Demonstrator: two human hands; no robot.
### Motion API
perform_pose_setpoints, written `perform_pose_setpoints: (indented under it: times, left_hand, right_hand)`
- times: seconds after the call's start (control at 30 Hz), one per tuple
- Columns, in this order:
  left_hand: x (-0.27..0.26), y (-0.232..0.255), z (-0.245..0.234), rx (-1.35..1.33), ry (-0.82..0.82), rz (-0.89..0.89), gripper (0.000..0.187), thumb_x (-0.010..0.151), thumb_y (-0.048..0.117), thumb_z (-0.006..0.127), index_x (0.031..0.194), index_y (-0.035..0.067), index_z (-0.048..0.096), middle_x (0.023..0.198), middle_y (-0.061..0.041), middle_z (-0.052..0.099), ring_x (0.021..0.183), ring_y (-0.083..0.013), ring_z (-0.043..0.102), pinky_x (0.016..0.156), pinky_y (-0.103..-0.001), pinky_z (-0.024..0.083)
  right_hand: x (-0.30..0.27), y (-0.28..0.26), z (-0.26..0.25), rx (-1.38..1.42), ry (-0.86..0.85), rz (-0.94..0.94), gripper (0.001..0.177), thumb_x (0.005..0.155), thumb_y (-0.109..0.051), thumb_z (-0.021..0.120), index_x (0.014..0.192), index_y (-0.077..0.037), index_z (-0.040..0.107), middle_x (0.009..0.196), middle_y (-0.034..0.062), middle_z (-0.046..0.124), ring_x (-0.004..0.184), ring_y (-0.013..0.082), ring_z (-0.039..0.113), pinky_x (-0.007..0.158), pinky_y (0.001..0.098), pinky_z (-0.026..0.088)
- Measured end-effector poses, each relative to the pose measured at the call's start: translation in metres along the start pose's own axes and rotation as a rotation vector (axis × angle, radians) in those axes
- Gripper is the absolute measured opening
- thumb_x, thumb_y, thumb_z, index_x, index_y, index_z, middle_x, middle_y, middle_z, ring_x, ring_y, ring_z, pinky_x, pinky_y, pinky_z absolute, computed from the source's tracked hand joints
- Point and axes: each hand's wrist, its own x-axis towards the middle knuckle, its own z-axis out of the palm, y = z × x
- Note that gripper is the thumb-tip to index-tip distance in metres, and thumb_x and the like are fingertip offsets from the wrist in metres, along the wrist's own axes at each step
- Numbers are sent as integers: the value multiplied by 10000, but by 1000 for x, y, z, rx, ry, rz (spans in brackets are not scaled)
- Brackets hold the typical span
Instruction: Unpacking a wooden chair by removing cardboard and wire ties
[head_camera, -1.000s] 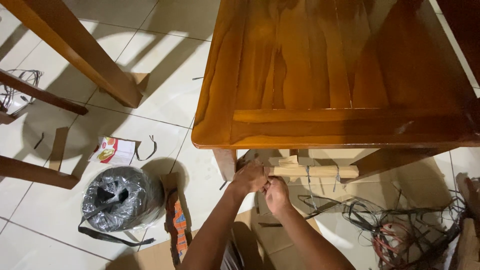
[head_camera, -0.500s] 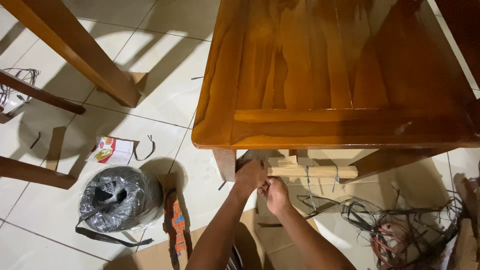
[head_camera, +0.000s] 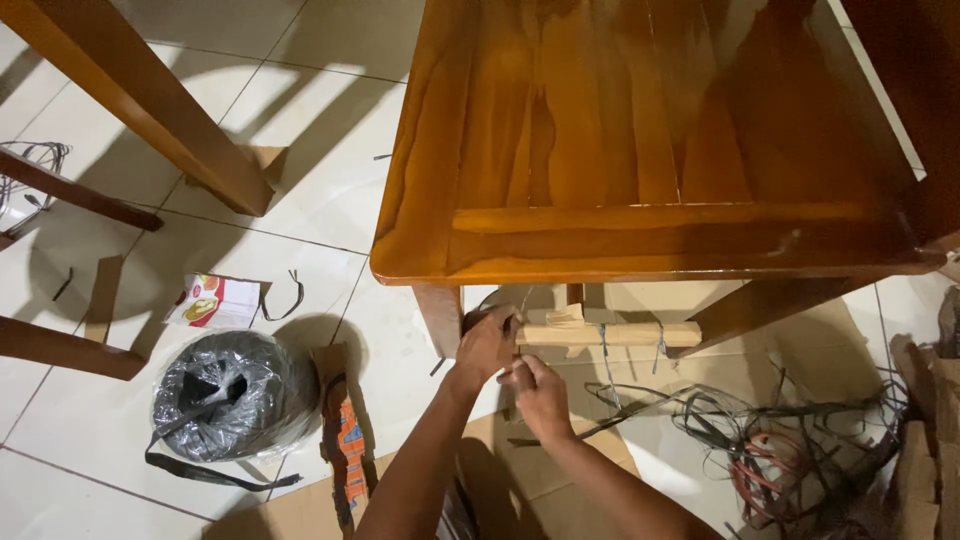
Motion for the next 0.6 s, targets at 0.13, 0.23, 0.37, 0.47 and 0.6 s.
perform_pose_setpoints:
  times: [0.13, 0.23, 0.37, 0.47, 0.6]
  left_hand:
    - [0, -20, 8, -48, 154, 233, 368, 1027, 296, 433, 1266, 77, 608, 1142, -209, 711, 1171, -399, 667, 1060, -496, 511]
    - [14, -39, 17, -167, 203, 296, 317, 1040, 410, 467, 1221, 208, 630, 1019, -121, 728, 1060, -344, 710, 961, -465, 557]
    - [18, -47, 20, -260, 193, 401, 272, 1006, 388, 559, 1218, 232, 628, 880, -118, 688, 941, -315, 721, 882, -440, 565]
    - [2, -31, 9, -297, 152, 407, 205, 1017, 263, 542, 1147, 156, 658, 933, -184, 709, 956, -393, 707, 893, -495, 552]
    - [-9, -21, -2, -330, 146, 449, 205, 1011, 225, 554, 1158, 126, 657, 962, -209, 710, 958, -401, 702, 892, -496, 550]
  right_hand:
    - [-16, -26, -17, -394, 89, -424, 164, 944, -276, 679, 988, -173, 799, 782, 40, 816, 689, 226, 772, 637, 349, 589]
    - [-25, -53, -34, -495, 176, -494, 126, 873, -362, 749, 911, -260, 813, 769, 8, 806, 726, 262, 784, 635, 393, 614]
    - [-3, -49, -47, -530, 261, -769, 48, 804, -318, 821, 815, -315, 774, 747, -74, 705, 737, 173, 739, 690, 311, 595]
    - [-4, -62, -47, -338, 204, -884, 66, 806, -164, 811, 815, -227, 791, 752, 13, 683, 615, 190, 679, 601, 310, 565]
    - [-6, -69, -41, -292, 180, -996, 95, 800, -123, 810, 820, -214, 789, 840, -16, 726, 652, 195, 700, 629, 297, 579]
